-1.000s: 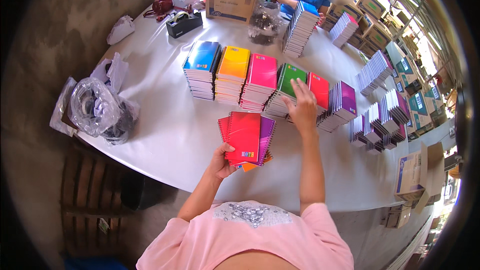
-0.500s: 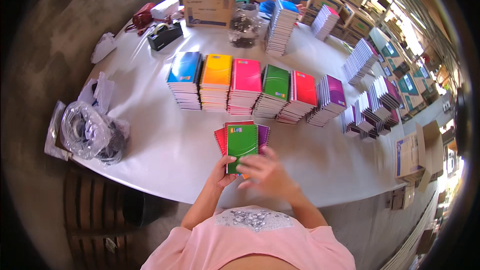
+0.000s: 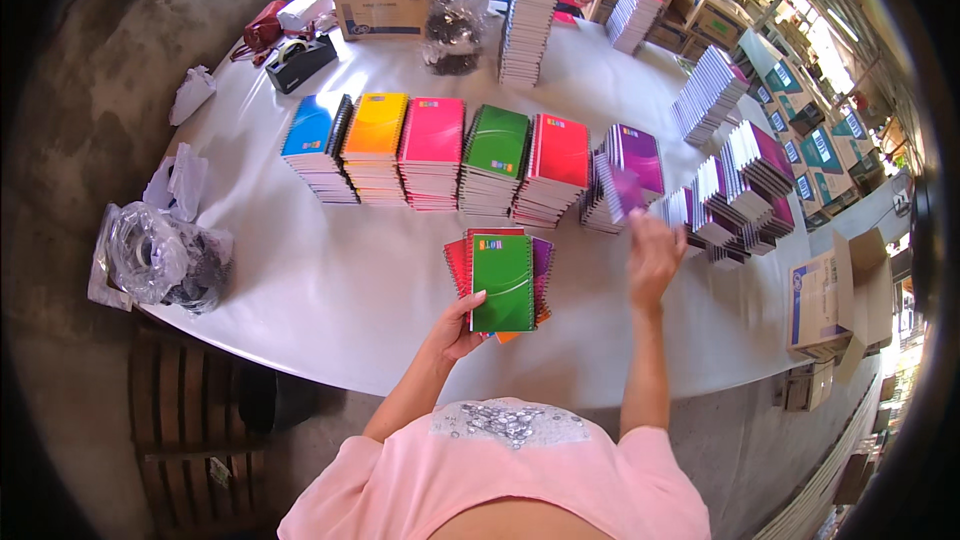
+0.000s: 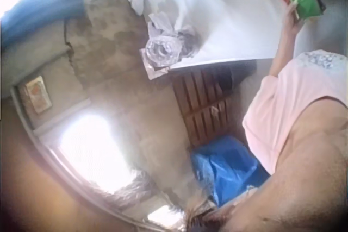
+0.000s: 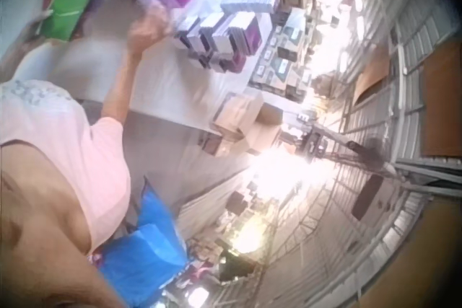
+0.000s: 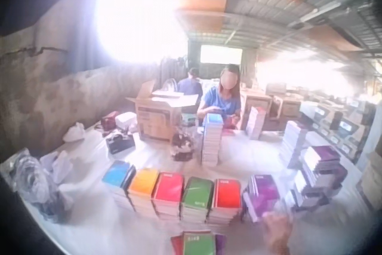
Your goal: The person sorts spiral-bound notebooks by color, creates stacks of the same-colored notebooks, and then picks up several notebooks of different colors and places them together in a final stack.
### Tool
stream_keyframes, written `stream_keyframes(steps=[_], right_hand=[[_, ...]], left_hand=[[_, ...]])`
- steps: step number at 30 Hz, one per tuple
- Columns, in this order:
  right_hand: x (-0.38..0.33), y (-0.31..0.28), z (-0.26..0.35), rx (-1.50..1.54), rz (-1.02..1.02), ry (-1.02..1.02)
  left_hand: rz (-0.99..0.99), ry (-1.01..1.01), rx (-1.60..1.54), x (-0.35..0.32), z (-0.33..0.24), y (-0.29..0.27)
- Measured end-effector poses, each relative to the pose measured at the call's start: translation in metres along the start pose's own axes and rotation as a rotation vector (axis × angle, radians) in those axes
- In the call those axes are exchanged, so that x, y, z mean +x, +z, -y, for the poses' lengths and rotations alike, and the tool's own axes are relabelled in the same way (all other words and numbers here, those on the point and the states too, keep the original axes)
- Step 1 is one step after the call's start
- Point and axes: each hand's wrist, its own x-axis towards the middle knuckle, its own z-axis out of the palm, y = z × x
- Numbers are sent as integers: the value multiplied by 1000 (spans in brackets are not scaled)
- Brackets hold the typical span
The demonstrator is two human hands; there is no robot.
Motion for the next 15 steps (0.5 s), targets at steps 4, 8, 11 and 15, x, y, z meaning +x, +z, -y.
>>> stream_keyframes(steps=[4,8,11,15], right_hand=[[-50,-29,90,235,261,-281],[-65,-56,78,485,591,-61],[-69,-46,23,489,291,370],[-75,-64,-21,1373,167,1158]], left_hand=[[167,-44,-233,22,33,-29],[106,-123,51,39,54,2],[151,-225,21,55,76,1],[217,-148,384,88,111,45]])
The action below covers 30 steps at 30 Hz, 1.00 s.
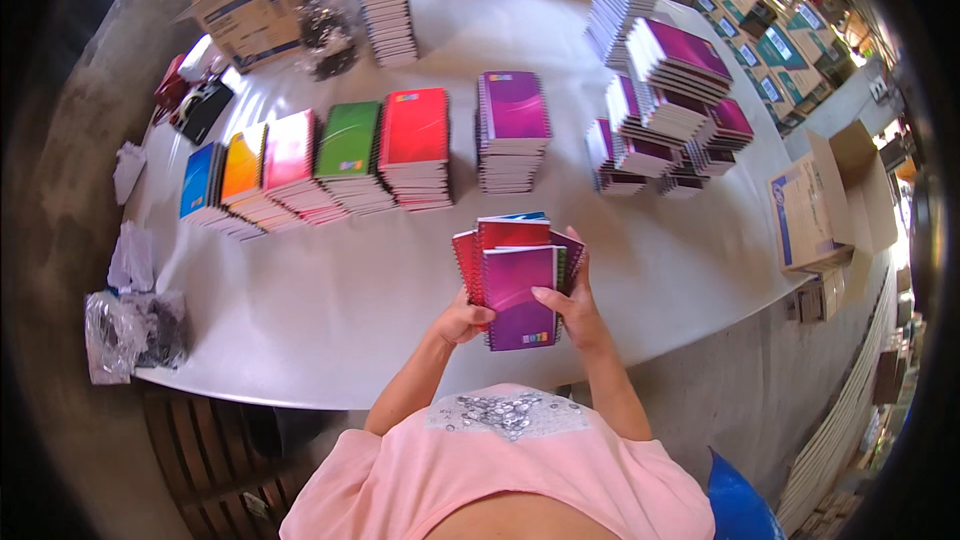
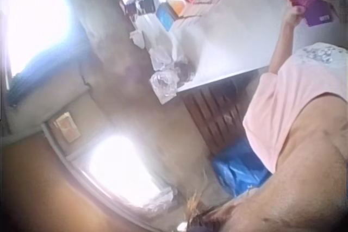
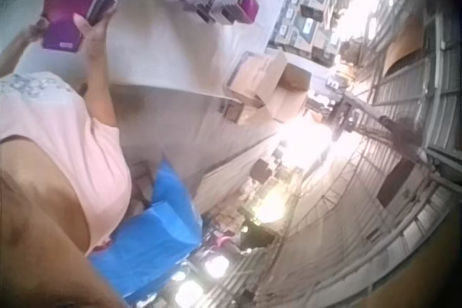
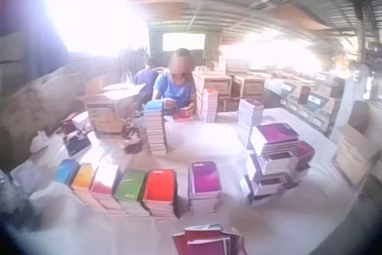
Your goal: The person sorts spiral-bound notebooks by color, creates stacks of the same-colored notebooks, and then picks up several notebooks of different colors and places them together in a final stack.
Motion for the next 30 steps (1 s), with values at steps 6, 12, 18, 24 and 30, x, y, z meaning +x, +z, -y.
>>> stream_keyframes(steps=[6,12,18,24,30], right_hand=[[27,-115,10,-345,440,-216],[30,-150,-21,-145,166,-142],[31,-159,-47,-207,149,-232],[29,-170,-56,-204,-13,-286],[39,-189,-72,-366,59,-356]], left_hand=[[78,238,823,69,0,65],[3,305,883,109,47,54],[6,450,663,118,80,53],[-53,539,888,132,95,60],[-70,328,598,139,116,71]])
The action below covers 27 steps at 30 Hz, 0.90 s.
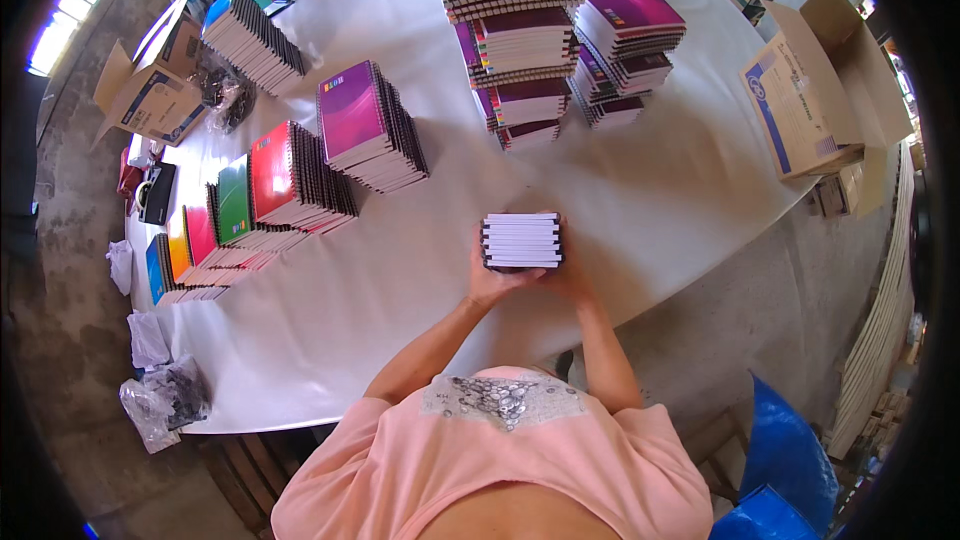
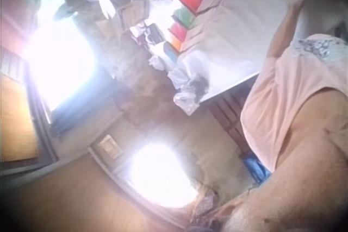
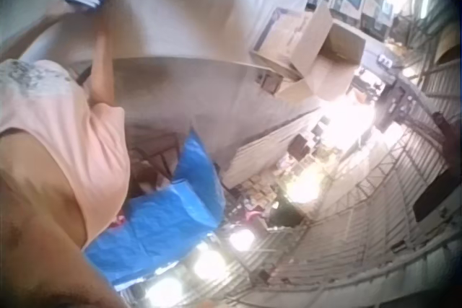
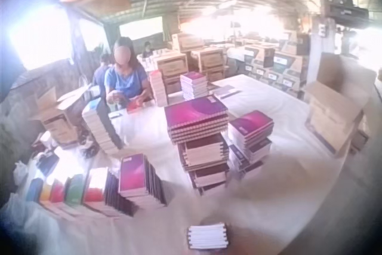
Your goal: The person sorts spiral-bound notebooks by color, creates stacks of the same-colored notebooks, and then picks up several notebooks of different colors and places them together in a final stack.
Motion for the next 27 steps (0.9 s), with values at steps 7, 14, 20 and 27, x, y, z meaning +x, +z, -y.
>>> stream_keyframes(steps=[7,14,20,27], right_hand=[[-9,-2,-2,-286,-63,19],[-10,-10,80,-122,-120,258],[-25,-46,125,441,-251,434],[16,-72,146,352,-698,70]], left_hand=[[-187,287,463,-2,32,-9],[-17,101,478,10,-48,15],[-84,-271,-9,32,-77,75],[-53,-283,30,94,-123,155]])
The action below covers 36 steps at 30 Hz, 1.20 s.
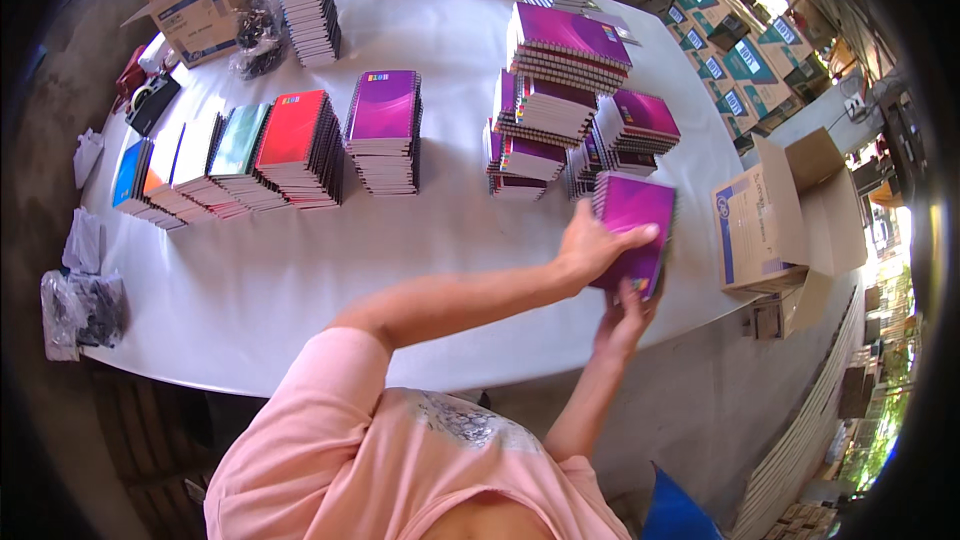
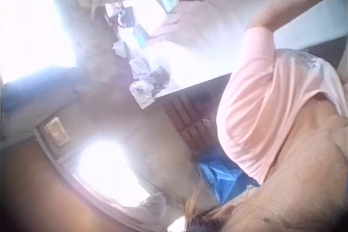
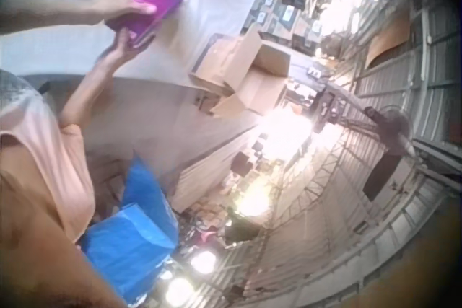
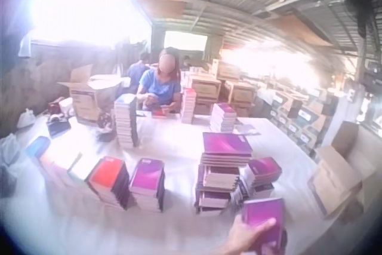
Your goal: The person sorts spiral-bound notebooks by color, creates stacks of the same-colored notebooks, and then picks up several notebooks of different colors and places them together in a final stack.
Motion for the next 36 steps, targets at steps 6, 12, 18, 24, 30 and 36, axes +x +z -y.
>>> stream_keyframes(steps=[6,12,18,24,30,36], right_hand=[[127,16,66,242,157,138],[217,54,92,108,140,267],[240,71,75,-66,104,419],[248,59,60,-168,77,452],[244,58,52,-255,89,448],[233,66,48,-361,115,459]], left_hand=[[28,-123,-98,17,-78,32],[-150,-299,-147,60,-37,25],[-163,-475,-290,101,-21,16],[-57,-441,-325,121,-8,17],[-42,-486,-369,107,-1,15],[14,-507,-374,72,0,-1]])
